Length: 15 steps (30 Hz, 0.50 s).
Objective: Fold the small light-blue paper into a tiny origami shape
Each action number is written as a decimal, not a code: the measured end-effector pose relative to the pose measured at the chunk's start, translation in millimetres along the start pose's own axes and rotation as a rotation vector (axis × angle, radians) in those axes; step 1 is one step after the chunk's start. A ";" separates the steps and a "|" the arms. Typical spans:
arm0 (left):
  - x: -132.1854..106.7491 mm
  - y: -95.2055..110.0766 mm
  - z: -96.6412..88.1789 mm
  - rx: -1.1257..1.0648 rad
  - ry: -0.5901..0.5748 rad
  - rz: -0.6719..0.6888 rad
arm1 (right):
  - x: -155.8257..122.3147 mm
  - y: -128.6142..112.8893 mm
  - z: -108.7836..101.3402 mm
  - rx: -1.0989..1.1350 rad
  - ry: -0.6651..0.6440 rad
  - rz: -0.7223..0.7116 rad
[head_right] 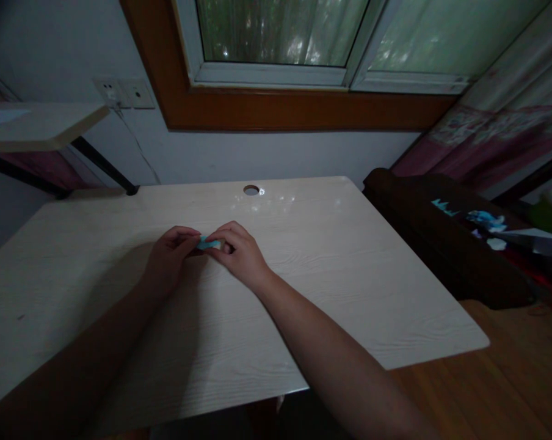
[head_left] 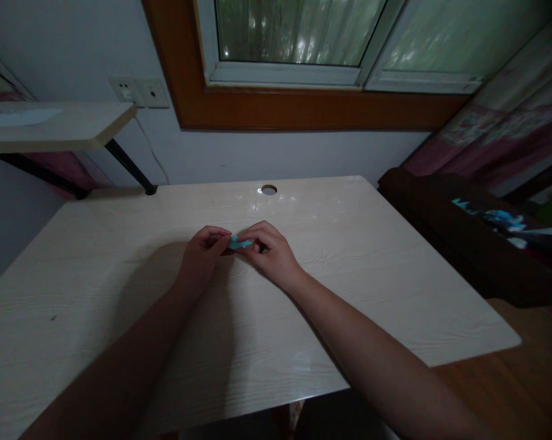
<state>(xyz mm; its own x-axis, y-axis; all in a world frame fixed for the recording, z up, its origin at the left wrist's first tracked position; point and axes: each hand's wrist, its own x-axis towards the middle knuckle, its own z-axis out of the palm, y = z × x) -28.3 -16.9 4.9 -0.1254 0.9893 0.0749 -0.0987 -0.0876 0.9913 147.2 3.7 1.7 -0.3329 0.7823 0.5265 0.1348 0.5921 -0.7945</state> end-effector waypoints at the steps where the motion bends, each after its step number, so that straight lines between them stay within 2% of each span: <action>1: 0.1 -0.1 -0.1 0.000 -0.004 -0.002 | -0.4 0.7 0.2 -0.001 -0.001 -0.003; 7: 0.2 0.7 -0.6 0.061 -0.024 0.023 | -2.4 3.5 2.0 0.029 -0.007 0.001; 15: -0.4 0.7 -1.5 0.125 -0.018 0.066 | 0.1 1.5 1.0 0.041 0.001 0.092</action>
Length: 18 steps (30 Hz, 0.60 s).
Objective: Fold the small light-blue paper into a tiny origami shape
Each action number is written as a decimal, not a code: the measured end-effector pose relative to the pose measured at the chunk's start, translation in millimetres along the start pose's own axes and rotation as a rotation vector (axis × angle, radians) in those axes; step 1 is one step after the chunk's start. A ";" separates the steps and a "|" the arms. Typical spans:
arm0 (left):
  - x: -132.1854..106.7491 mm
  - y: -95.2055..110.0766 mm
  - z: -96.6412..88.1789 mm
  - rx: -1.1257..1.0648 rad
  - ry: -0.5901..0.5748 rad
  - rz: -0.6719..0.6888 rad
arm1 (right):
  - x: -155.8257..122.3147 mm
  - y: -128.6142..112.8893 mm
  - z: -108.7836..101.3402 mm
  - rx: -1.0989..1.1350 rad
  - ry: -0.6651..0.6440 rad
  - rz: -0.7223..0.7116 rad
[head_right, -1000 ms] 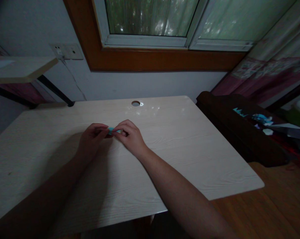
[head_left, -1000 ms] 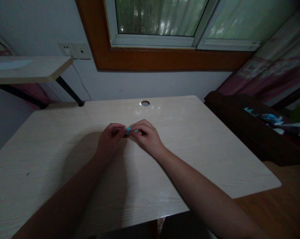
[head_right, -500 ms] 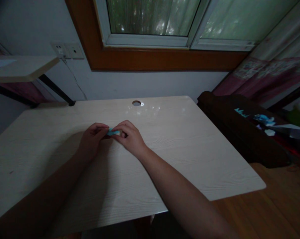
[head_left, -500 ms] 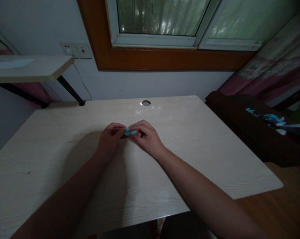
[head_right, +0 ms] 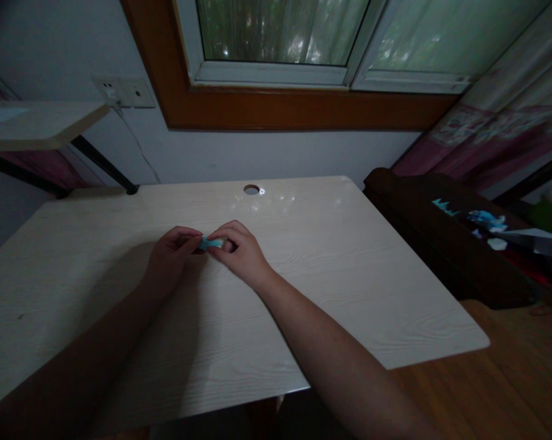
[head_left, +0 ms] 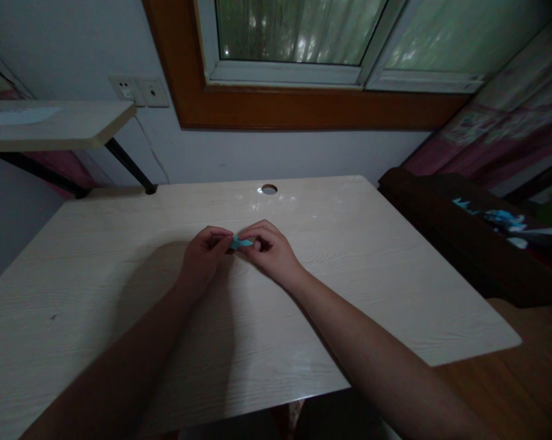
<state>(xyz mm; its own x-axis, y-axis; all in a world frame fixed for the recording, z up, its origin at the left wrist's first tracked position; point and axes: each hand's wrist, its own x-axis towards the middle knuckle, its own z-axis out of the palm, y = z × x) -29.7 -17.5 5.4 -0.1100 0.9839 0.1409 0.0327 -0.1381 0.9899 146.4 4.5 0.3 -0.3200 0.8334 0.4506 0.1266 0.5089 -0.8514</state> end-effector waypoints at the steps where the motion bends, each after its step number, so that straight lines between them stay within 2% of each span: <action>1: 0.3 -0.4 -0.3 -0.005 0.009 -0.004 | -0.2 0.3 0.0 0.001 -0.006 -0.002; 12: 0.6 -1.9 0.0 -0.095 -0.016 -0.047 | -1.1 0.1 0.1 0.000 -0.034 -0.032; 18: 0.3 -3.0 -0.3 -0.030 -0.030 -0.012 | -0.8 -1.3 -1.0 -0.008 -0.018 -0.046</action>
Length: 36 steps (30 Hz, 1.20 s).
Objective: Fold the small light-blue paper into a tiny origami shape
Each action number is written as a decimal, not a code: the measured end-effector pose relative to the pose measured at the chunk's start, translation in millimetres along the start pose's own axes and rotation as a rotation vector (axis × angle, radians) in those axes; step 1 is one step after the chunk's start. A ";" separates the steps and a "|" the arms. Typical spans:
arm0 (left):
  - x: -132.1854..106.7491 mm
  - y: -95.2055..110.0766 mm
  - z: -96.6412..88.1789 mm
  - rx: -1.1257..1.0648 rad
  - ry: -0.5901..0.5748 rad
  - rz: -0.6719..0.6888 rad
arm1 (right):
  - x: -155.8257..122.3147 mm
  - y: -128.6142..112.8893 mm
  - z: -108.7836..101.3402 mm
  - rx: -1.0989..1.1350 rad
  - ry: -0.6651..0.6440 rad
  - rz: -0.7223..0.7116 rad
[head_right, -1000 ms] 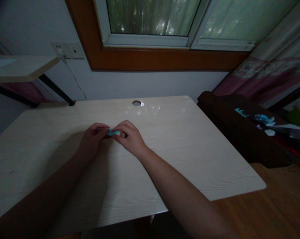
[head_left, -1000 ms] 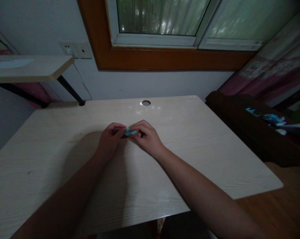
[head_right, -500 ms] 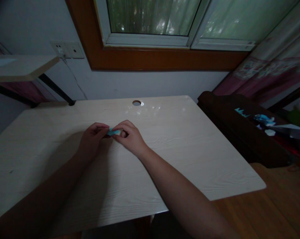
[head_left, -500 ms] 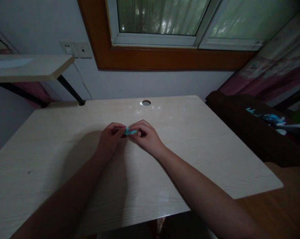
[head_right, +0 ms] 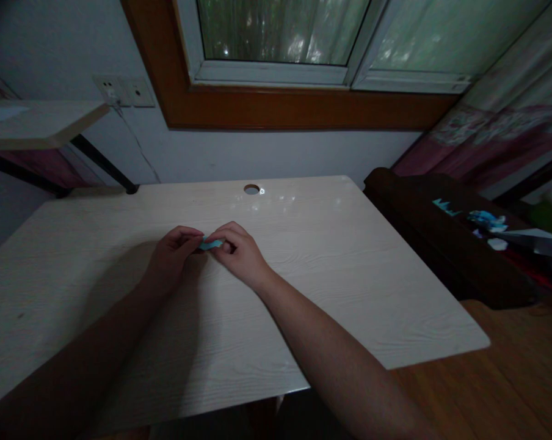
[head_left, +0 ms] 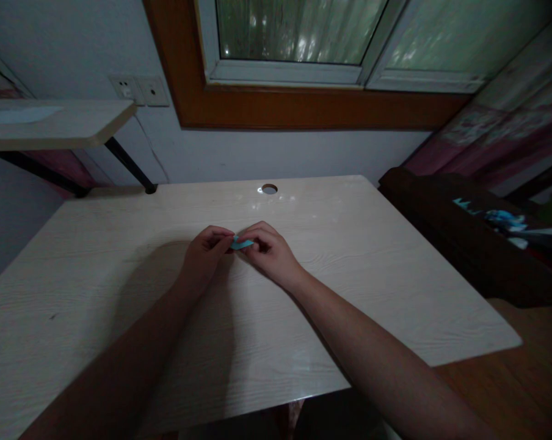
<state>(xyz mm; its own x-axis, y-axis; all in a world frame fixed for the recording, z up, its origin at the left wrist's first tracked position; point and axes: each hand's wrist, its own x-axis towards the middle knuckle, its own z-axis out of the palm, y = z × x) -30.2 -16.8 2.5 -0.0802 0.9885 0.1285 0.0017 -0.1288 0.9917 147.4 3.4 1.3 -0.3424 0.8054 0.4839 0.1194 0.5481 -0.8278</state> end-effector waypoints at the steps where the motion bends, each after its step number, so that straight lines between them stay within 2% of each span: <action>1: 0.1 -0.1 -0.1 0.008 -0.001 0.007 | 0.3 -0.7 -0.1 0.008 0.008 -0.003; 6: 0.4 1.2 0.2 0.052 -0.002 0.030 | 1.3 -3.2 -0.2 0.046 0.022 0.025; 10: -1.9 3.7 2.3 0.004 -0.014 0.075 | 1.2 -1.7 -1.0 0.059 0.063 0.076; 13: -4.5 2.9 2.7 -0.010 -0.062 0.136 | 1.2 -0.1 -2.1 0.077 0.112 0.095; 20: -6.5 1.8 -1.5 0.170 -0.075 0.245 | 0.3 0.1 -0.8 0.189 0.091 0.160; 28: -7.0 5.5 -0.9 0.143 -0.083 0.244 | 0.1 -2.8 -1.0 0.246 0.063 0.171; 36: -8.3 7.4 -0.3 0.156 -0.108 0.213 | -0.4 -6.2 -2.3 0.170 0.039 0.133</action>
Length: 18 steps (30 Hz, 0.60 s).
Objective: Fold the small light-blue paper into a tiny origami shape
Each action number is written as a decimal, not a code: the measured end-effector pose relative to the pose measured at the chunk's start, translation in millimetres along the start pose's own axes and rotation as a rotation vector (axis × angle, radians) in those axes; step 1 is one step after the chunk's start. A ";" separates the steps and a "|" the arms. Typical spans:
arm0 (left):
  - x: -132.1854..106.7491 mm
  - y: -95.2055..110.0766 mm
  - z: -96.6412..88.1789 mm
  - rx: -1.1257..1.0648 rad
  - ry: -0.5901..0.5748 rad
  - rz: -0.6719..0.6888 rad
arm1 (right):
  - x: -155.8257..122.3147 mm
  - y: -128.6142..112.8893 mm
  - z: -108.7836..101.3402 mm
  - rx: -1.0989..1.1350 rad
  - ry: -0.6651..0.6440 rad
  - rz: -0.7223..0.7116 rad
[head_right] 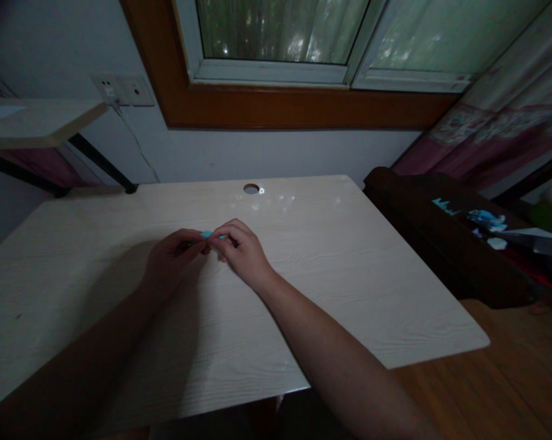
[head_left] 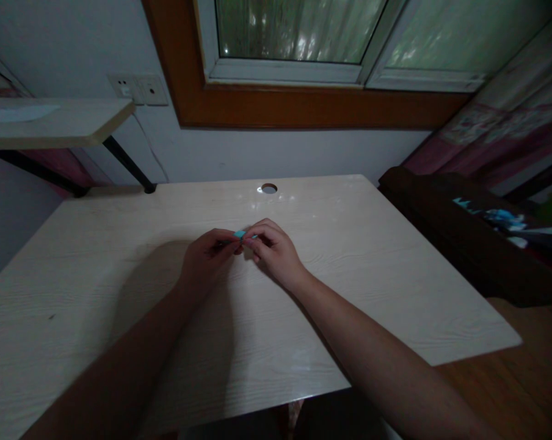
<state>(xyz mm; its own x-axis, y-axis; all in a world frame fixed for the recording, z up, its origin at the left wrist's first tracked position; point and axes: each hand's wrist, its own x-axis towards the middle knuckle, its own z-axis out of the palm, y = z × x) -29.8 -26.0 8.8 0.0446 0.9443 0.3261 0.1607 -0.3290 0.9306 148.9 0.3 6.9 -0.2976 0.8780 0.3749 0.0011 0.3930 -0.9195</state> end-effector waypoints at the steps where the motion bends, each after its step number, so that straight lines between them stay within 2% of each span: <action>1: 0.1 0.1 0.1 0.001 0.001 -0.003 | -0.3 0.7 0.3 -0.002 -0.003 -0.002; 12: -1.6 8.1 -0.5 0.044 -0.028 0.040 | 0.8 3.4 4.9 0.094 0.026 0.032; 18: -2.8 -0.5 1.4 0.001 0.021 0.043 | 0.6 1.8 4.4 0.120 0.051 0.052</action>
<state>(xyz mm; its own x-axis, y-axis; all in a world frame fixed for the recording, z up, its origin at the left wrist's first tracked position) -28.7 -28.4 7.1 0.0311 0.9287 0.3696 0.1597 -0.3697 0.9153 144.5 0.3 5.0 -0.2510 0.9105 0.3288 -0.1000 0.3134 -0.9443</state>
